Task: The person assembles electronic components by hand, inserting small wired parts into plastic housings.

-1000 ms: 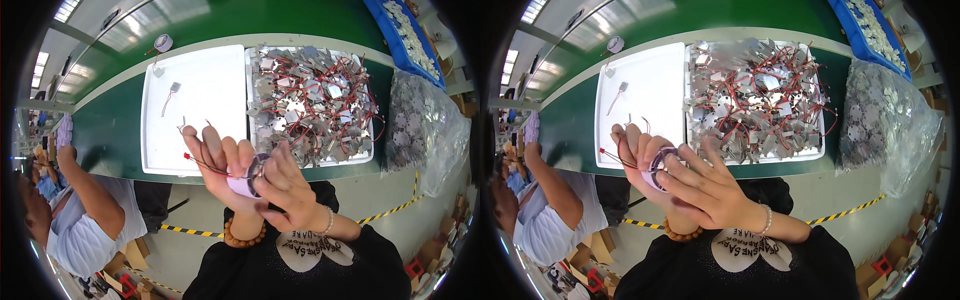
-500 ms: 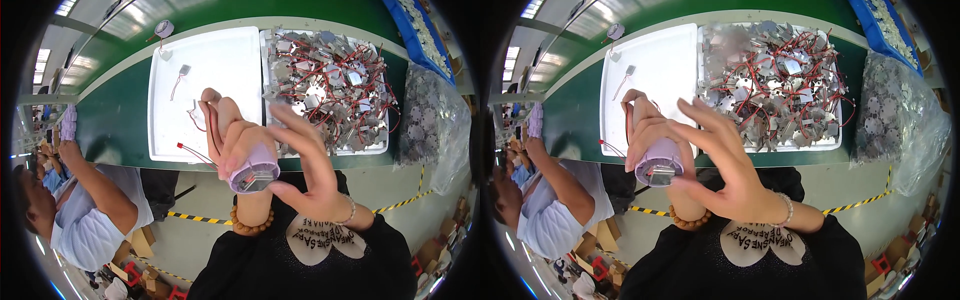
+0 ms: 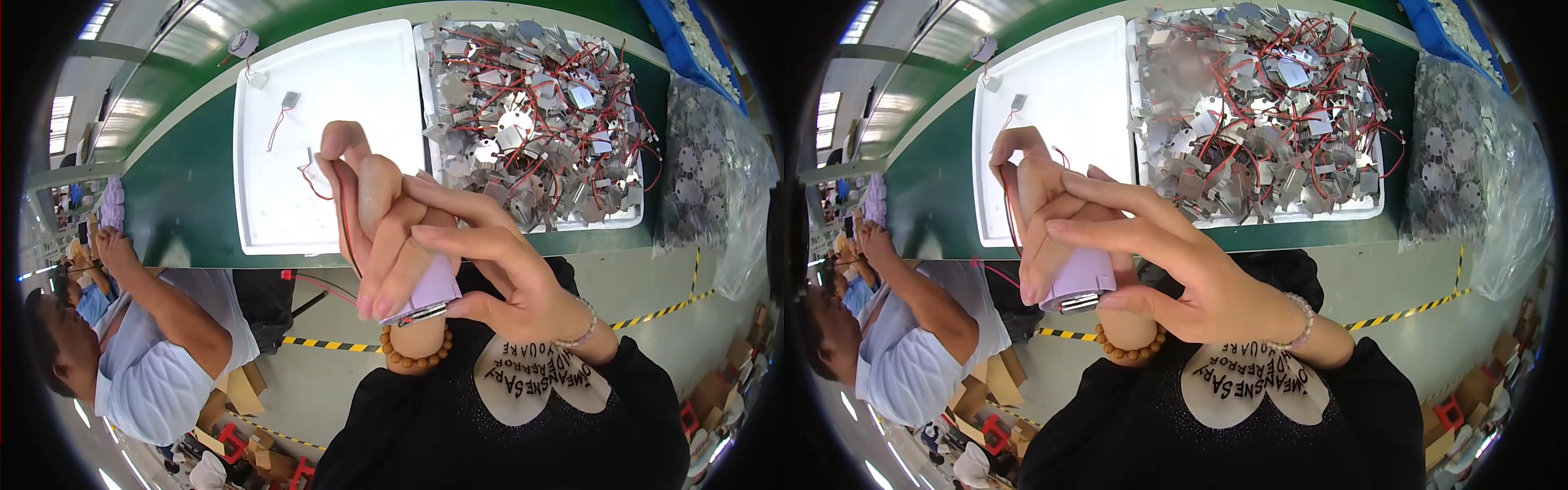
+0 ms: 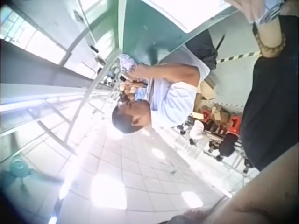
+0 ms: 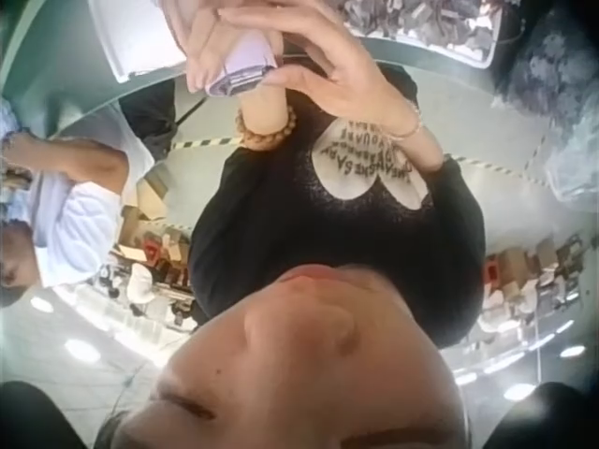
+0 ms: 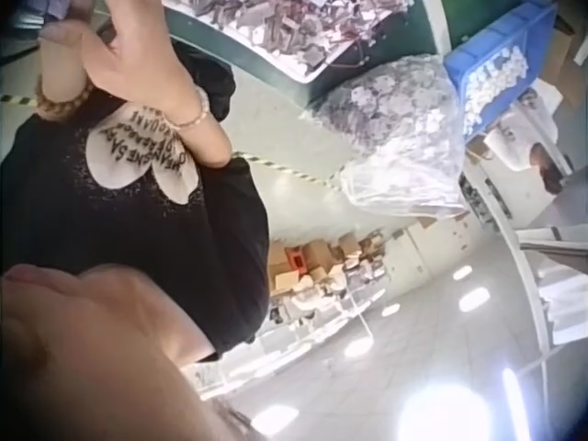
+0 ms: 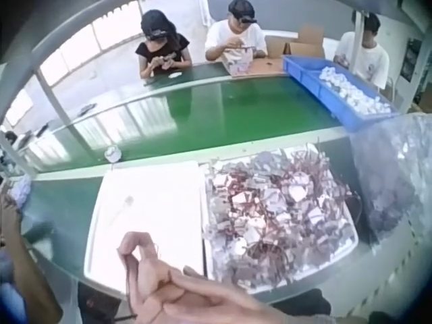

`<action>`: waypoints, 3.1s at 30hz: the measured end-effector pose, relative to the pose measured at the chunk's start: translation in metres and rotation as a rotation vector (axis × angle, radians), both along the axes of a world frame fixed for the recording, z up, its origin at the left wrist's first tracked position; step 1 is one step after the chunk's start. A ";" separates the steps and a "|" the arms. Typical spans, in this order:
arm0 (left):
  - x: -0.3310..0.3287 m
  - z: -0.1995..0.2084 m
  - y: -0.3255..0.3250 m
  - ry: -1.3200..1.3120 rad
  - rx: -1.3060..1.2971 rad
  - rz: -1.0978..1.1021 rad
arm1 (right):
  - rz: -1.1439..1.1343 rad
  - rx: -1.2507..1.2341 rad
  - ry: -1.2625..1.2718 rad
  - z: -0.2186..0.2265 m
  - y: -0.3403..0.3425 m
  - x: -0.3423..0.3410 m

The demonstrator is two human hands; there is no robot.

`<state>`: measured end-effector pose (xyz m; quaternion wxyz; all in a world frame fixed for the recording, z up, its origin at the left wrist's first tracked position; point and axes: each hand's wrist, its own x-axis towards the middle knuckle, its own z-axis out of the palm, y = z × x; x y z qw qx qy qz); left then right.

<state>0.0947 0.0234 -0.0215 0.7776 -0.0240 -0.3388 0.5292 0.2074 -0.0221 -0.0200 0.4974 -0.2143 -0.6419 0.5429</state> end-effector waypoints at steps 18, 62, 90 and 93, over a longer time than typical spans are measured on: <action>-0.015 -0.002 0.001 0.451 0.061 0.497 | 0.077 -0.321 0.095 0.003 0.010 -0.004; -0.133 0.015 0.029 1.662 -0.134 1.301 | -1.479 -0.111 -1.648 0.015 -0.062 0.387; -0.074 0.013 0.010 2.106 -0.103 0.932 | -0.892 -0.493 -0.512 0.042 -0.092 0.400; -0.075 0.011 0.011 2.091 -0.099 0.916 | -1.130 -0.247 -0.867 0.052 -0.086 0.387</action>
